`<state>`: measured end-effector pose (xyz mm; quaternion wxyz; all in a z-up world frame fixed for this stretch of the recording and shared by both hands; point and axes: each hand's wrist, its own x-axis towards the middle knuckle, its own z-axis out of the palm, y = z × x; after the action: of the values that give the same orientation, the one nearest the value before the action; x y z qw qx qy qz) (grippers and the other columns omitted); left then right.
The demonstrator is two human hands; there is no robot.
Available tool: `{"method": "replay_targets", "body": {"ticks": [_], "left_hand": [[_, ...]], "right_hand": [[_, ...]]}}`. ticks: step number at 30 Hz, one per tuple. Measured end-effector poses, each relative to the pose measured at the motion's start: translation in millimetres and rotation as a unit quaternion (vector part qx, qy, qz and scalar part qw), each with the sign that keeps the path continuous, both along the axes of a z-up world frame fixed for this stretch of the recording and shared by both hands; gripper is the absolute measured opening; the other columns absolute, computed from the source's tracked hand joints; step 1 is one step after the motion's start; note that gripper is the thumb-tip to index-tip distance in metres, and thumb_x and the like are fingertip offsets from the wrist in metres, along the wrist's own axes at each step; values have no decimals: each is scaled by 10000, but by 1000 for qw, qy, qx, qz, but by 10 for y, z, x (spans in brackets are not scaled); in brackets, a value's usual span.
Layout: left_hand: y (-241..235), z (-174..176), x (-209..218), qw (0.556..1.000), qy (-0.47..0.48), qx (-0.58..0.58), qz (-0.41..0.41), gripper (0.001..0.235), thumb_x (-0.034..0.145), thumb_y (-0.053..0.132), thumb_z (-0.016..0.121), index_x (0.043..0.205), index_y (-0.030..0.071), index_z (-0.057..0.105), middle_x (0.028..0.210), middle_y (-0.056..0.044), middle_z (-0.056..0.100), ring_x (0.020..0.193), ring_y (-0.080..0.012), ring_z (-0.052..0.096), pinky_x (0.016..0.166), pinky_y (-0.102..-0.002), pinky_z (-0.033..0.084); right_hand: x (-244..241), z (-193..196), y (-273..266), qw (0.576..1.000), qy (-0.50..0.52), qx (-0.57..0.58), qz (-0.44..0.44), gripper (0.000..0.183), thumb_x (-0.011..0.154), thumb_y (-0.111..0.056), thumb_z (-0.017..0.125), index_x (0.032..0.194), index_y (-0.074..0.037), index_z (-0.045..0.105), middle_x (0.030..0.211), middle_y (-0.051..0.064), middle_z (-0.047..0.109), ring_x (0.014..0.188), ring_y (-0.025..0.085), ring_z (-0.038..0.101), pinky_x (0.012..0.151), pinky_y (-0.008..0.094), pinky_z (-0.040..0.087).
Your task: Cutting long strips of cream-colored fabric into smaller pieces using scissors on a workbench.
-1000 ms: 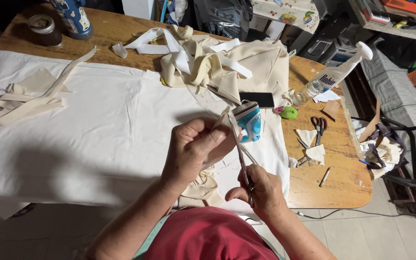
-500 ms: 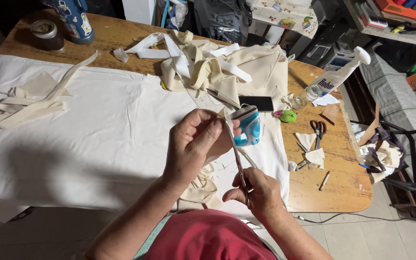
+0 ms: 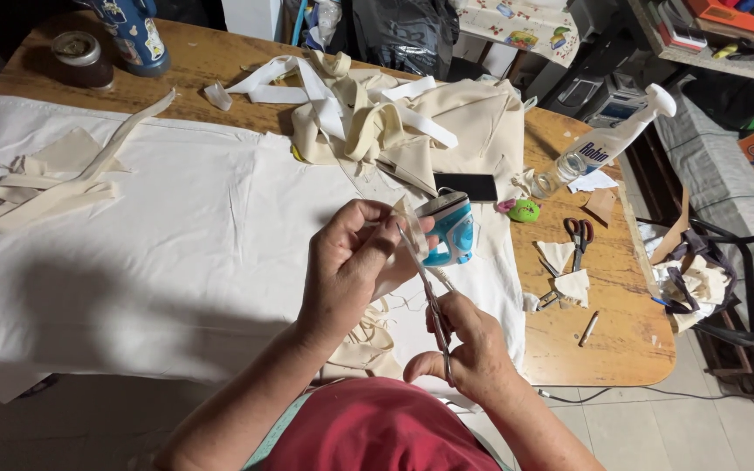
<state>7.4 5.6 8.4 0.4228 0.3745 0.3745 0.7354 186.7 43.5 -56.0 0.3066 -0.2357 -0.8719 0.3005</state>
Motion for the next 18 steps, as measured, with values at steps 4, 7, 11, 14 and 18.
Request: {"method": "replay_targets", "body": {"ticks": [4,7,11,14,18], "left_hand": [[43,-83,3,998,-59,15,-10,94,858,104,487,820,17,487,939,-273,650,928,-306,665,760,-343,567],[31,-54,-19,998,-64,4,-23,163,855,164,529,834,12,475,933,-285,652,805,-326,689,695,-348,571],[43,-77,-33,996,-88,4,-31,147,867,148,504,875,2,498,961,-264,650,865,-285,673,711,-352,577],[43,-73,-30,994,-103,17,-39,172,874,163,504,892,-8,505,950,-256,649,821,-288,674,711,-376,583],[39,-89,-26,994,-103,32,-34,170,877,149,507,892,-20,509,925,-248,651,813,-281,670,722,-371,576]], "right_hand": [[51,-126,26,997,-62,19,-45,589,555,-609,651,806,-97,501,680,-30,531,520,119,503,471,259,422],[38,-132,18,995,-81,9,-60,541,594,-621,596,753,-119,469,625,-56,529,486,115,490,432,263,404],[28,-159,10,996,-51,50,-56,475,622,-564,603,687,-125,434,595,-58,488,464,92,461,400,248,375],[34,-186,4,996,-38,57,-56,455,620,-536,622,665,-130,421,567,-68,473,457,79,425,389,243,349],[9,-118,-16,998,-28,41,-48,422,621,-516,638,648,-131,469,575,-66,513,455,74,449,404,219,383]]}}
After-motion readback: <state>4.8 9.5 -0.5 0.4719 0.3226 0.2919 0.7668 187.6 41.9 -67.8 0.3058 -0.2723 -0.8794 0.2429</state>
